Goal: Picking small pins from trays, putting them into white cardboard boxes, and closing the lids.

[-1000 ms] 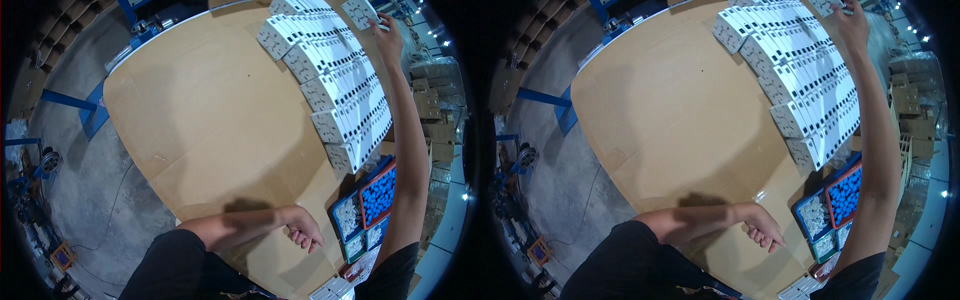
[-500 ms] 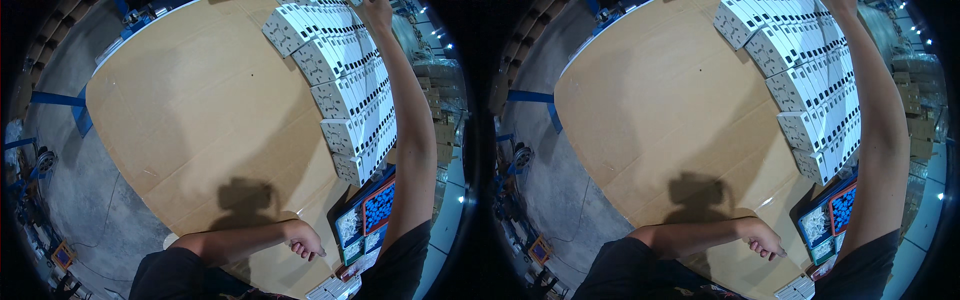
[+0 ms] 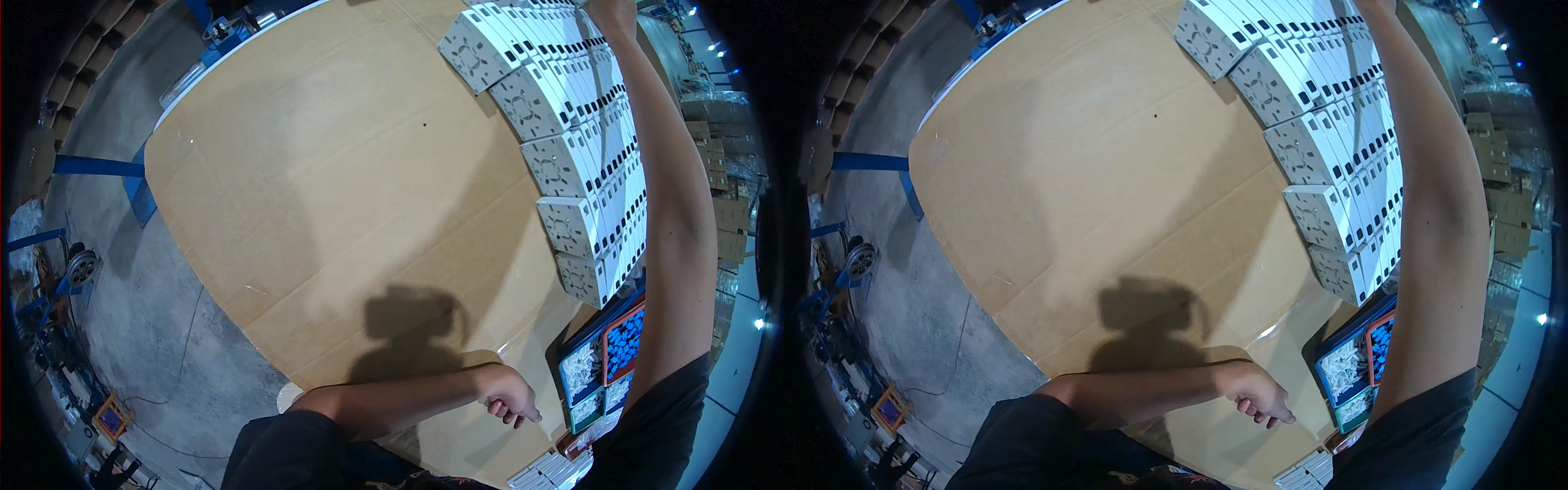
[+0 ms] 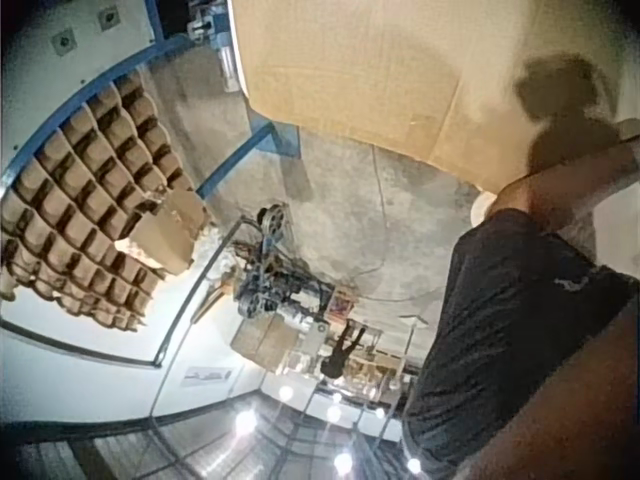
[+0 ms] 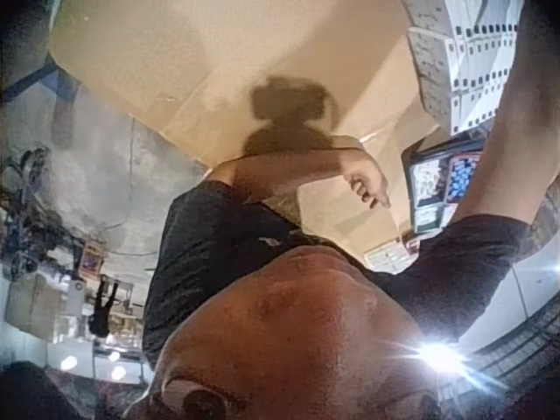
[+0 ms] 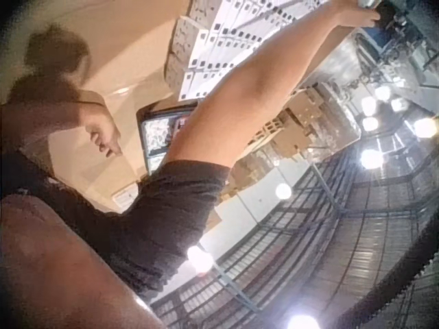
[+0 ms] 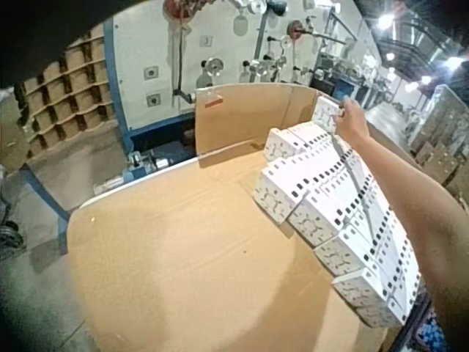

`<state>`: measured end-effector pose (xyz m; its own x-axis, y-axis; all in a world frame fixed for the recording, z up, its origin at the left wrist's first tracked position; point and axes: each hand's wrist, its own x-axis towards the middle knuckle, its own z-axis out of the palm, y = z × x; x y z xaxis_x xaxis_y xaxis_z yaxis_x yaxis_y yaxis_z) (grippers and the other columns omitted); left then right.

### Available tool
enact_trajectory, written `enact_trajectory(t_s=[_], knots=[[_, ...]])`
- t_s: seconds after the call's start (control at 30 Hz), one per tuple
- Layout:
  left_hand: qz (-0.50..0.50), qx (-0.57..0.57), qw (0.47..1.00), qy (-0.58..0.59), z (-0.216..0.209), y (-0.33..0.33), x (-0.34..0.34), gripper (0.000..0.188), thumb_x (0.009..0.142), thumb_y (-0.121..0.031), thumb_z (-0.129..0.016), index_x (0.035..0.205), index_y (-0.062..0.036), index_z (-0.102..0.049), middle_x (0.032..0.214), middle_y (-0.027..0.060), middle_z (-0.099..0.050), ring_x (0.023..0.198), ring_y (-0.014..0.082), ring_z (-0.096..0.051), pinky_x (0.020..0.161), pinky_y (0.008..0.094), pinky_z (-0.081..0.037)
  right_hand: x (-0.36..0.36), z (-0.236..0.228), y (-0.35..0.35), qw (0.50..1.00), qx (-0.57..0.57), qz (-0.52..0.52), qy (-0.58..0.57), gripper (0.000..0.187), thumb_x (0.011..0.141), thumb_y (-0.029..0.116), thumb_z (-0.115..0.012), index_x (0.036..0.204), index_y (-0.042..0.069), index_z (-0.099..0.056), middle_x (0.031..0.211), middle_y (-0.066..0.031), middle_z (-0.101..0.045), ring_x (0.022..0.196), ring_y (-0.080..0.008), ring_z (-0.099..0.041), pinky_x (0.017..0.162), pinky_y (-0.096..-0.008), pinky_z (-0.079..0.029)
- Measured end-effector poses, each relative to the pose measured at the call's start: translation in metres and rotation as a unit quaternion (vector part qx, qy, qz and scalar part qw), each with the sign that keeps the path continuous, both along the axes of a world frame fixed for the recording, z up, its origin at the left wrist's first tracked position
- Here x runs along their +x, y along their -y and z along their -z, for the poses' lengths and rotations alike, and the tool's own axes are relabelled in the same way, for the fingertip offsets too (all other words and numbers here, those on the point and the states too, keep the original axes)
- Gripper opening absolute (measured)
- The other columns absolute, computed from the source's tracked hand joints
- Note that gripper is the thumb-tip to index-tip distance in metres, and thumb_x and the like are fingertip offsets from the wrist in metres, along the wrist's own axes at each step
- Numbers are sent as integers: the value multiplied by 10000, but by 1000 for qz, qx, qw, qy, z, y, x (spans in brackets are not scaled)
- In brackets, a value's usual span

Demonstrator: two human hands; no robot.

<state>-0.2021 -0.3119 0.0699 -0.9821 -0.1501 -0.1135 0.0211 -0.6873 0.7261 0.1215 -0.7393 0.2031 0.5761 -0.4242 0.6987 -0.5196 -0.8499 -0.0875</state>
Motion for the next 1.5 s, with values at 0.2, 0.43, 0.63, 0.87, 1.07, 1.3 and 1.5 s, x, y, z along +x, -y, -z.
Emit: enact_trajectory(t_s=[0.2,0.43,0.63,0.87,1.07,1.3,1.5], knots=[[14,-3,1000,17,-4,0,-4,542,1046,-528,-470,1124,-10,-609,708,-25,-431,466,47,-248,399,225,-206,-4,-2,15,1000,-14,11,0,226,836,88,-667,1031,-5,-601,1050,-254,-581,989,-451,-590,853,-498,-489],[1,5,1000,15,2,-4,-5,548,1040,-536,-479,1121,-11,-613,709,-23,-431,474,48,-259,409,231,-221,-5,-7,-7,997,-37,32,-52,270,848,76,-662,1096,-15,-605,1132,-253,-569,1052,-462,-593,888,-509,-505],[7,-5,1000,10,6,0,-12,531,1023,-558,-507,1054,-44,-636,719,-19,-478,490,74,-334,432,275,-278,-6,-8,16,993,-60,32,-97,357,870,135,-711,1210,50,-638,1188,-272,-575,1059,-447,-623,895,-509,-526],[-3,1,1000,16,5,-2,-10,536,1028,-553,-488,1066,-38,-634,697,-25,-451,480,72,-321,427,278,-282,-2,4,42,988,-117,29,-101,505,850,188,-724,1305,53,-551,1195,-285,-565,1049,-474,-619,872,-526,-528],[-7,10,1000,9,1,0,-9,556,1036,-524,-500,1130,13,-606,675,-32,-411,456,43,-242,396,230,-205,-9,-5,22,993,-88,24,-76,531,824,198,-738,1294,54,-539,1266,-288,-522,1109,-486,-593,922,-529,-519],[35,-21,999,13,-3,6,0,539,1049,-543,-458,1116,-23,-583,656,-53,-392,459,51,-265,408,240,-246,-106,-16,-61,998,-44,12,-35,436,879,292,-729,1253,87,-641,1184,-176,-638,956,-318,-700,817,-437,-562],[58,1,997,42,4,2,-4,518,1062,-564,-431,1064,-64,-567,669,-63,-389,490,54,-322,453,247,-337,-303,-27,-231,970,245,8,5,302,899,137,-741,1162,8,-667,1040,-133,-709,874,-187,-686,760,-301,-514]])
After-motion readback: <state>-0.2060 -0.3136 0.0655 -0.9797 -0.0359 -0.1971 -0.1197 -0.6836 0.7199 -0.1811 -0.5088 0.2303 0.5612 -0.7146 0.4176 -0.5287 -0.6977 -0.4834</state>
